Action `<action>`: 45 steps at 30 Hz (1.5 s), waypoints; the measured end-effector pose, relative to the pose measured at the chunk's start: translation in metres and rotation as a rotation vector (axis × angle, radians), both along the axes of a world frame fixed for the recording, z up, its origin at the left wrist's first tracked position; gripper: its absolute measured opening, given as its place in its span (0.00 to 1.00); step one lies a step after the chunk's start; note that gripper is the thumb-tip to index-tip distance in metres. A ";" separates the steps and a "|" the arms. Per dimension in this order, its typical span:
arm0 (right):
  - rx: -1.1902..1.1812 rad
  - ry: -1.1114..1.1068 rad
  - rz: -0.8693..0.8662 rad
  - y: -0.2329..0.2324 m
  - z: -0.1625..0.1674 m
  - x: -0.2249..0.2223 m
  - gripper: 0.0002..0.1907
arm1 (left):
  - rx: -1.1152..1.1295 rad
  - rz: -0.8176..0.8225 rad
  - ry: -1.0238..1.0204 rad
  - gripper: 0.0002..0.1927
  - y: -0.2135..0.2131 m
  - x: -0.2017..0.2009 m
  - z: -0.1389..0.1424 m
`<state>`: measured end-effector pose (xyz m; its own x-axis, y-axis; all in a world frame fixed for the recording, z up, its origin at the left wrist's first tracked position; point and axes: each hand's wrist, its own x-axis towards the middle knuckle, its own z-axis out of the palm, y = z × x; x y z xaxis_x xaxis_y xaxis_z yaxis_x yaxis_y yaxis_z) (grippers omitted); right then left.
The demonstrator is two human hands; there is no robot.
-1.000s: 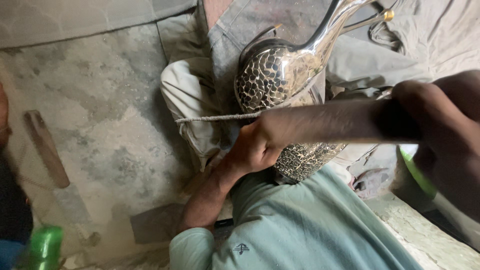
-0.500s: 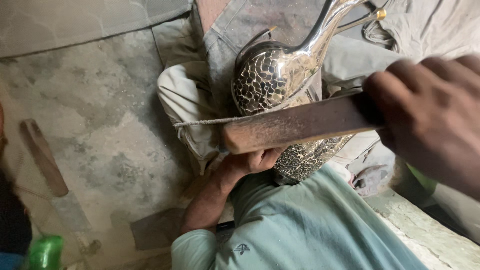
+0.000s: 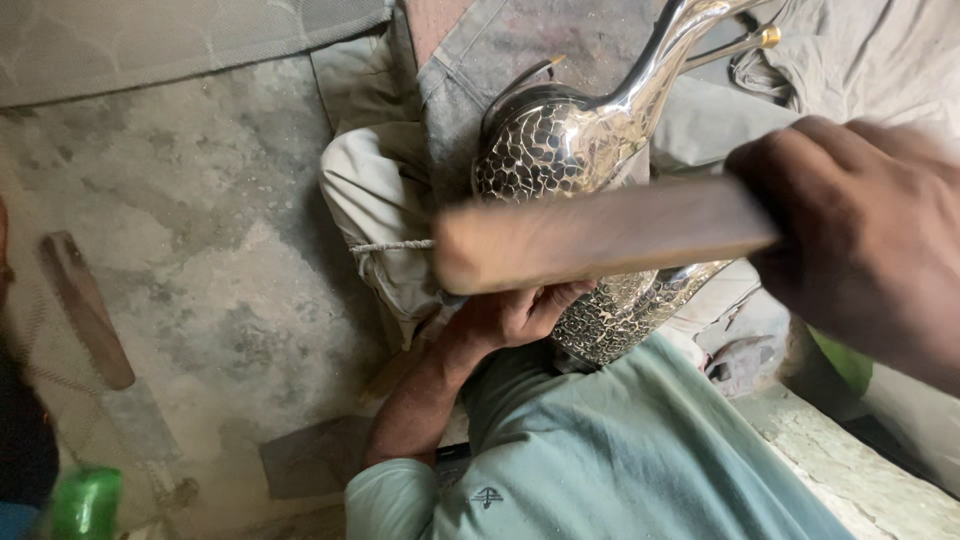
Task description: The person sits on the floor and repeatedly strikes a silver metal lamp with a hammer and a small metal rod to create a textured pattern. The lamp is held steady between the legs while the person works on its surface.
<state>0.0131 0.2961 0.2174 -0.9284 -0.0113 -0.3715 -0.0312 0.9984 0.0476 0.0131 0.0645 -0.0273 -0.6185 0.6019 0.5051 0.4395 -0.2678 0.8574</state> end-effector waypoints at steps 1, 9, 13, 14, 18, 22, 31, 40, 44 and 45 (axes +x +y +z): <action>-0.188 0.011 -0.140 0.000 0.000 0.001 0.22 | -0.007 -0.015 -0.070 0.20 -0.002 0.002 -0.001; -0.195 0.047 -0.088 -0.006 0.000 -0.002 0.19 | -0.073 -0.001 -0.007 0.19 -0.003 0.003 -0.006; -0.120 0.019 -0.057 -0.007 0.000 -0.002 0.19 | -0.075 0.098 0.114 0.19 -0.005 -0.003 0.007; -0.254 0.062 -0.126 -0.006 0.001 -0.001 0.22 | -0.075 0.116 0.090 0.19 -0.006 -0.005 0.011; 0.019 -0.039 -0.073 -0.004 0.000 0.004 0.25 | -0.078 0.151 0.149 0.22 -0.005 -0.007 0.015; -0.081 -0.022 -0.148 -0.005 -0.001 0.005 0.26 | -0.043 -0.022 -0.084 0.25 -0.004 0.000 0.006; 0.024 0.016 -0.013 -0.011 0.006 0.000 0.21 | -0.046 0.045 0.125 0.30 -0.004 0.006 -0.012; 0.017 0.003 -0.013 -0.009 0.003 0.005 0.24 | -0.089 0.145 0.274 0.26 -0.006 0.013 -0.025; 0.171 -0.062 0.061 -0.010 0.007 0.005 0.22 | -0.027 0.039 0.050 0.29 -0.004 0.008 -0.012; 0.046 -0.019 -0.012 -0.011 0.009 0.006 0.23 | -0.094 0.083 0.145 0.29 -0.005 0.007 -0.007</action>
<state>0.0190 0.2848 0.2263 -0.9210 0.0179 -0.3892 -0.0201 0.9954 0.0933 0.0202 0.0594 -0.0339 -0.5927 0.6004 0.5369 0.5779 -0.1474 0.8027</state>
